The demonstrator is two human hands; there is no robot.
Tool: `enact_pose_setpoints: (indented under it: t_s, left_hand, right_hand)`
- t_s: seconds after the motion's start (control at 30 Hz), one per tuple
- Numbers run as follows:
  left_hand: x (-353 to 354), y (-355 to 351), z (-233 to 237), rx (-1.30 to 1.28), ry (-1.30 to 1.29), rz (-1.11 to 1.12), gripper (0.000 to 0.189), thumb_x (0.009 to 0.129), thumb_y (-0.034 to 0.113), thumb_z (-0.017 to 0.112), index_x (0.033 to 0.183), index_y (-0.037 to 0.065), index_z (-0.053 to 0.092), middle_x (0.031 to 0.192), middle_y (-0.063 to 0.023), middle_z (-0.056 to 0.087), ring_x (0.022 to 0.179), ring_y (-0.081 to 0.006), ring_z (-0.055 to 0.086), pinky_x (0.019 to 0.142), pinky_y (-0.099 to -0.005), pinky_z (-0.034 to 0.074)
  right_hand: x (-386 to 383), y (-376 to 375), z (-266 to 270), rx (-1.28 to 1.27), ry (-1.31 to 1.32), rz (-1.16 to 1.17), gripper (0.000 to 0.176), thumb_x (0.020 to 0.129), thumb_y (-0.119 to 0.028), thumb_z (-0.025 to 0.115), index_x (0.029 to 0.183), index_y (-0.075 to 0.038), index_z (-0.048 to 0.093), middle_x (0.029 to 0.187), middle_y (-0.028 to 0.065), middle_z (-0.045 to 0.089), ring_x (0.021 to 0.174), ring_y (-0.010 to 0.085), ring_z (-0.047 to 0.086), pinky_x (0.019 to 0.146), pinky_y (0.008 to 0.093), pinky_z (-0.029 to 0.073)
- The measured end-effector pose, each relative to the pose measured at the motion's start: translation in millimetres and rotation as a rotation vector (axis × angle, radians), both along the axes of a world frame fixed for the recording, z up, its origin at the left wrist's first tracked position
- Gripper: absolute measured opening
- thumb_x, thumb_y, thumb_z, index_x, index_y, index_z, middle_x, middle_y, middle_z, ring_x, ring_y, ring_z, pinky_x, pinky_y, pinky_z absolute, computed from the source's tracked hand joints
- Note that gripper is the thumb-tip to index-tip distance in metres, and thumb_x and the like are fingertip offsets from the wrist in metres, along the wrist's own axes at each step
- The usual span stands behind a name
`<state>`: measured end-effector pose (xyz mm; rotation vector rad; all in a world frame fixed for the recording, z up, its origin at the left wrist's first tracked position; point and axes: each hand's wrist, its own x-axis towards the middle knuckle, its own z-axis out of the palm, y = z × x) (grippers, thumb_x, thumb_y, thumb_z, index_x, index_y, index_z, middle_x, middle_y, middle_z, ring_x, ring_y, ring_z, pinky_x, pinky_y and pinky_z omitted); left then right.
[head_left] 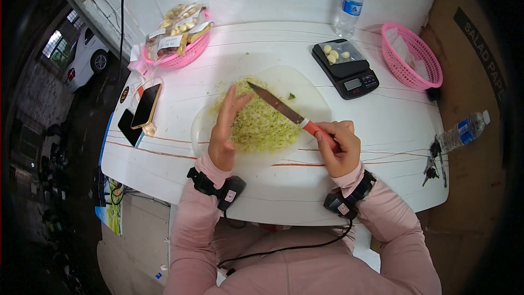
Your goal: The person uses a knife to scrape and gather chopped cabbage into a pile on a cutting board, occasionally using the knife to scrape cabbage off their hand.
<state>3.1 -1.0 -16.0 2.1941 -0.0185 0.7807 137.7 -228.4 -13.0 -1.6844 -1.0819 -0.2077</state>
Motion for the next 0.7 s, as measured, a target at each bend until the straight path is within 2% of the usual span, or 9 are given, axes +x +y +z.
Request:
enact_pose_setpoints:
  t_s: [0.07,0.1,0.17,0.2,0.37,0.53,0.7]
  left_hand:
    - [0.3,-6.9,5.9,-0.316,-0.069,-0.097,0.113,0.081,0.087,0.020,0.153,0.001,0.007,0.143,-0.0261,0.044,0.138,-0.0352,0.035,0.116,-0.0480,0.016]
    - [0.8,-6.3,5.0,-0.316,-0.068,-0.097,0.113,0.081,0.087,0.020,0.153,0.001,0.007,0.143,-0.0261,0.044,0.138,-0.0352,0.035,0.116,-0.0480,0.016]
    - [2.4,-4.7,2.3,-0.489,-0.095,-0.144,0.124,0.074,0.093,0.017,0.153,-0.002,0.005,0.143,-0.0291,0.042,0.138,-0.0349,0.035,0.116,-0.0467,0.014]
    - [2.4,-5.2,3.8,-0.489,-0.094,-0.145,0.124,0.074,0.093,0.017,0.153,-0.002,0.005,0.143,-0.0291,0.042,0.138,-0.0349,0.035,0.116,-0.0467,0.014]
    - [0.6,-0.9,7.7,-0.842,-0.164,-0.307,0.124,0.074,0.093,0.023,0.153,-0.001,0.005,0.144,-0.0358,0.036,0.140,-0.0385,0.031,0.116,-0.0466,0.014]
    - [0.3,0.4,8.6,-0.906,-0.213,-0.309,0.123,0.074,0.091,0.030,0.153,0.000,0.005,0.146,-0.0381,0.029,0.142,-0.0403,0.026,0.118,-0.0475,0.010]
    - [-0.2,-4.6,12.1,-0.932,-0.194,-0.329,0.124,0.074,0.091,0.034,0.153,0.000,0.005,0.148,-0.0383,0.023,0.143,-0.0427,0.022,0.120,-0.0481,0.009]
  right_hand:
    - [-0.8,0.1,1.6,0.008,-0.028,0.047,0.016,0.083,-0.006,0.066,0.099,-0.006,0.068,0.075,0.0055,0.062,0.063,0.0208,0.047,0.072,0.0312,0.035]
    - [-0.9,0.1,1.9,0.015,-0.057,0.091,0.017,0.083,-0.006,0.066,0.100,-0.006,0.067,0.076,0.0054,0.062,0.062,0.0210,0.047,0.073,0.0312,0.034]
    - [0.9,0.8,-1.2,-0.003,-0.085,0.072,0.019,0.083,-0.006,0.066,0.101,-0.006,0.067,0.077,0.0053,0.062,0.063,0.0214,0.048,0.073,0.0315,0.035]
    - [1.8,1.1,-3.0,-0.021,-0.113,0.052,0.020,0.082,-0.006,0.066,0.102,-0.006,0.067,0.077,0.0053,0.062,0.063,0.0217,0.048,0.073,0.0317,0.035]
    - [5.8,2.8,-8.7,-0.050,-0.063,-0.078,0.018,0.083,-0.005,0.066,0.101,-0.005,0.066,0.077,0.0057,0.061,0.063,0.0220,0.047,0.074,0.0317,0.036]
    - [0.6,-0.4,-0.8,-0.024,-0.055,-0.070,0.018,0.083,-0.004,0.066,0.101,-0.005,0.066,0.076,0.0059,0.061,0.063,0.0222,0.046,0.074,0.0314,0.036]
    - [-4.5,-1.2,7.0,0.047,-0.135,0.067,0.021,0.082,-0.003,0.066,0.103,-0.003,0.066,0.078,0.0061,0.063,0.064,0.0220,0.053,0.074,0.0324,0.036]
